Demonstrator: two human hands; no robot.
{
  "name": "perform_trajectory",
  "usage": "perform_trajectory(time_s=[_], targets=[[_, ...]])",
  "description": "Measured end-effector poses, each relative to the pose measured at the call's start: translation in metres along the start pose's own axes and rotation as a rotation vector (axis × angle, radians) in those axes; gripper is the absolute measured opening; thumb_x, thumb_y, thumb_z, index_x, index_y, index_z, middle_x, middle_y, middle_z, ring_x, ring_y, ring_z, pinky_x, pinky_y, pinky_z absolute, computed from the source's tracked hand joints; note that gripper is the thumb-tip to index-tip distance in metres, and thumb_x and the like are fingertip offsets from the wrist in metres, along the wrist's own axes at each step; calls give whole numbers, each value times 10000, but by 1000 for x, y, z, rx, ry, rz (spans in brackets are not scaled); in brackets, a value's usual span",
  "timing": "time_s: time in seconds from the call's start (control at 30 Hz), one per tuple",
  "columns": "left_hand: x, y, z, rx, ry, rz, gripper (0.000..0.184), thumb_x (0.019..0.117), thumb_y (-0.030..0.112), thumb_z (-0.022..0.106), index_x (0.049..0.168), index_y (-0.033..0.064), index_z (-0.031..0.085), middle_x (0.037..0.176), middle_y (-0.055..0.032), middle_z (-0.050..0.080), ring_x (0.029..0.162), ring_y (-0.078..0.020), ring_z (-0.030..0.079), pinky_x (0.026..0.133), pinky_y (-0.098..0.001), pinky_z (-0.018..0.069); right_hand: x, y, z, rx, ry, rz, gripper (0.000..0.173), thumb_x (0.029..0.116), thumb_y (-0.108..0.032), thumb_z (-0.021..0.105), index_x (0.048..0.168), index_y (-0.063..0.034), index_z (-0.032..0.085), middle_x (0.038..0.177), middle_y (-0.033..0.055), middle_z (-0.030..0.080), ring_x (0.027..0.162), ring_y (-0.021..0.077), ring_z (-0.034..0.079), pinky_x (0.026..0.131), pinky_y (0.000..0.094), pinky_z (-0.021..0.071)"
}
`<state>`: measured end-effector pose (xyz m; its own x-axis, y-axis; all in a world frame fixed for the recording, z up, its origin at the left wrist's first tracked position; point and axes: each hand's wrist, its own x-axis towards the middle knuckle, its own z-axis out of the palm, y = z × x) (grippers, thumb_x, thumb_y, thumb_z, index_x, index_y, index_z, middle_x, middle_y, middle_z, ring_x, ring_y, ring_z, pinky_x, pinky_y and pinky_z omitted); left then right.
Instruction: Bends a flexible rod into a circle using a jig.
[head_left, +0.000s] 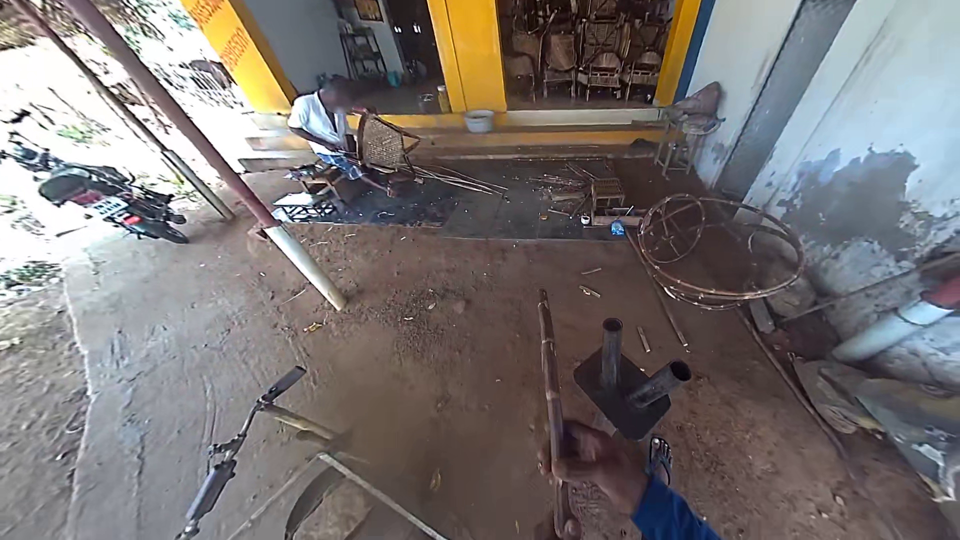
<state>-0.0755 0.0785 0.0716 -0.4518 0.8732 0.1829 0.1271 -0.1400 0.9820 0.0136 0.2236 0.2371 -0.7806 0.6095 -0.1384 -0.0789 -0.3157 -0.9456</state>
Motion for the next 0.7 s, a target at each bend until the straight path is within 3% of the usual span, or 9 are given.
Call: perform_trajectory(time_s=[0.07,0.1,0.17,0.27,0.37,0.43,0.57,0.6,0.7], targets=[[-11,-14,-8,91,-120,-129,768,978,731,417,946,13,688,682,-55,655,567,-138,623,570,-378,571,16,17,-3,-23,26,64,630,877,-71,756,1442,-8,483,1089,184,716,945,328,728,872,488,624],[-13,-14,-15,143,-161,-179,829,985,743,357,1047,-6,706,826,-88,717,713,-151,686,702,-404,607,16,35,-4,-36,41,81,622,874,-61,753,1436,-5,494,1070,180,717,920,326,728,851,492,628],[-7,-7,-25,125,-122,-208,876,1016,702,298,1184,-78,660,1064,-166,710,968,-164,687,912,-400,568,8,64,-7,-130,38,81,589,876,-78,762,1412,-3,529,1076,140,735,930,286,738,859,465,635],[6,6,-35,-43,22,-222,878,1024,698,295,1306,-77,596,1194,-163,703,1073,-180,695,922,-390,596,-18,105,-10,-260,-31,27,477,879,-108,784,1322,-29,622,1086,75,754,970,213,733,888,417,624],[37,39,-44,-94,-24,-304,654,1011,515,549,1395,-14,563,1216,-112,708,1056,-194,702,892,-392,609,-43,139,-8,-188,-55,100,446,867,-83,795,1284,-19,649,1105,89,745,985,225,727,890,420,620],[60,47,-47,-67,-141,-365,559,947,323,716,1373,-8,570,1114,-84,731,950,-180,724,830,-375,630,-55,159,-13,-205,-49,164,425,869,-68,794,1268,-15,659,1114,99,748,989,231,735,900,425,626],[65,23,-42,166,-282,-591,466,857,243,793,1255,43,658,991,-59,752,783,-163,742,746,-384,649,-60,194,-48,-631,-116,377,598,881,-356,815,1400,-139,612,1222,60,724,1072,155,717,986,392,585],[55,11,-40,175,-272,-624,465,861,251,793,1264,57,667,1004,-51,760,785,-159,747,754,-384,652,-57,195,-57,-659,-128,404,628,881,-366,809,1419,-124,596,1272,88,699,1120,175,698,1009,403,567],[15,-15,-39,153,-208,-622,449,860,252,790,1256,68,686,1034,-25,771,809,-136,752,790,-370,652,-30,166,-58,-493,-43,361,568,928,-221,744,1432,-50,545,1341,100,652,1185,189,667,1027,391,567]])
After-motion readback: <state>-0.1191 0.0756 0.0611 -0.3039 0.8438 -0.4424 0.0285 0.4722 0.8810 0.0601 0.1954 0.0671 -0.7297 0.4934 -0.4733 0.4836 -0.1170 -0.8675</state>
